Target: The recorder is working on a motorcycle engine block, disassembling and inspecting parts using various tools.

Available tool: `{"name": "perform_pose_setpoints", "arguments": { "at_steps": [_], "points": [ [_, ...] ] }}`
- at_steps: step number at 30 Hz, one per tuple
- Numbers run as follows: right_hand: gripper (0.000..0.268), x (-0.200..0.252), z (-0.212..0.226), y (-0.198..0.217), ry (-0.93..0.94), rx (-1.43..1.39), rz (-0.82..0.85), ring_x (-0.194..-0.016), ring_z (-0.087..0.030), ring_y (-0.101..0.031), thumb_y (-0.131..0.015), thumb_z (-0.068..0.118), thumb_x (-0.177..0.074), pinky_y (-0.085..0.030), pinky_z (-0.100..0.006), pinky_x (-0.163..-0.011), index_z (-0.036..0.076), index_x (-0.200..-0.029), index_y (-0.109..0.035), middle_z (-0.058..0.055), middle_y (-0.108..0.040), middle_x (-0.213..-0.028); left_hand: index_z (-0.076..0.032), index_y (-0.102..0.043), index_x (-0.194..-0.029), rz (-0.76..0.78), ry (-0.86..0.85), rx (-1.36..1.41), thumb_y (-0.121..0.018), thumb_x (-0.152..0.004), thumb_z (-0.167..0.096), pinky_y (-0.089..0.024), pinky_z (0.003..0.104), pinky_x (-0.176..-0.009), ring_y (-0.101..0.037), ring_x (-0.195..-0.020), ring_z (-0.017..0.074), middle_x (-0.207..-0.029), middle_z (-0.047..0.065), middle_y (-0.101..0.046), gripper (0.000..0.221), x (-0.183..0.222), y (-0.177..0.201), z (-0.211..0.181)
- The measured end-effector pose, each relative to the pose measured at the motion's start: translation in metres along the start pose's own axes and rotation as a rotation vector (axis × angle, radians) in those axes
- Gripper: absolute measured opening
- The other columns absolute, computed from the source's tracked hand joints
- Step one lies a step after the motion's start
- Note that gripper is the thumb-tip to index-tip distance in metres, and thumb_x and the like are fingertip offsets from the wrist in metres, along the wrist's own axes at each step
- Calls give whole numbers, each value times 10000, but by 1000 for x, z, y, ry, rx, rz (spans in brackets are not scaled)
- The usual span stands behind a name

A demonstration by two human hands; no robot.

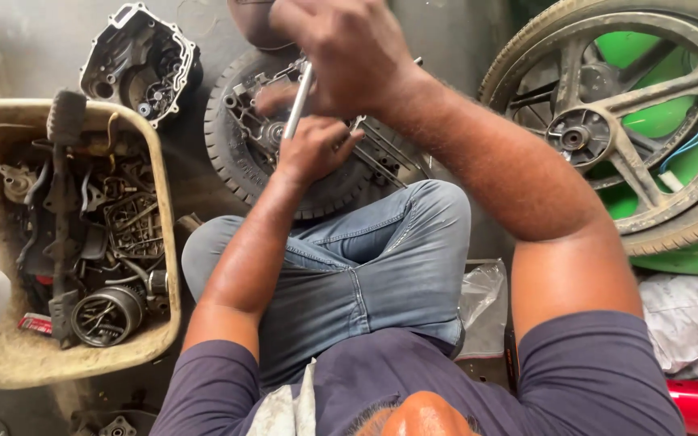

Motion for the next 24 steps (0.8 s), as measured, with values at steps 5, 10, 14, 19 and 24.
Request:
{"name": "perform_pose_setpoints", "arguments": {
  "at_steps": [5,10,14,19,24],
  "points": [
    [854,-30,18,45,364,-171,-91,-1098,-224,-595,-686,873,-816,-543,-374,-850,89,-1135,-574,-51,-574,-1111,-188,-789,-881,129,41,-50,-740,-918,-409,-533,424,-589,-683,-686,277,-753,62,-697,230,13,-25,3],
    [746,-11,4,21,397,-165,-54,-1021,-200,-574,-534,831,-805,-534,-345,-761,121,-1031,-590,-41,-575,-1069,-142,-777,-990,285,-49,120,-724,-969,-312,-567,426,-748,-706,-896,275,-930,68,-729,179,20,-52,-3],
    [663,-4,1,11,443,-157,-2,-958,-203,-555,-426,767,-966,-506,-352,-738,121,-839,-508,-21,-530,-916,-105,-688,-1319,328,-230,47,-690,-924,-222,-539,381,-1091,-634,-1296,246,-1321,52,-712,413,39,-100,-18],
    [667,-8,-4,15,476,-125,-12,-876,-177,-552,-470,763,-1001,-485,-339,-711,122,-816,-488,-6,-507,-870,-28,-520,-1426,526,-183,-99,-680,-855,-426,-258,551,-1185,-439,-1419,311,-1480,162,-553,714,62,-166,-21],
    [627,-4,-10,6,454,-136,3,-737,-146,-530,-458,716,-980,-449,-317,-619,118,-798,-493,2,-463,-800,-86,-492,-1496,612,-173,-67,-671,-867,-479,-139,591,-1236,-415,-1462,331,-1478,134,-539,763,88,-196,-1]
  ]
}}
Point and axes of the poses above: each hand's wrist, its own x-axis away from the middle knuckle, its own y-axis out of the back of the hand, z = x × y, the point moved 3 cm from there along -x, towards the middle knuckle
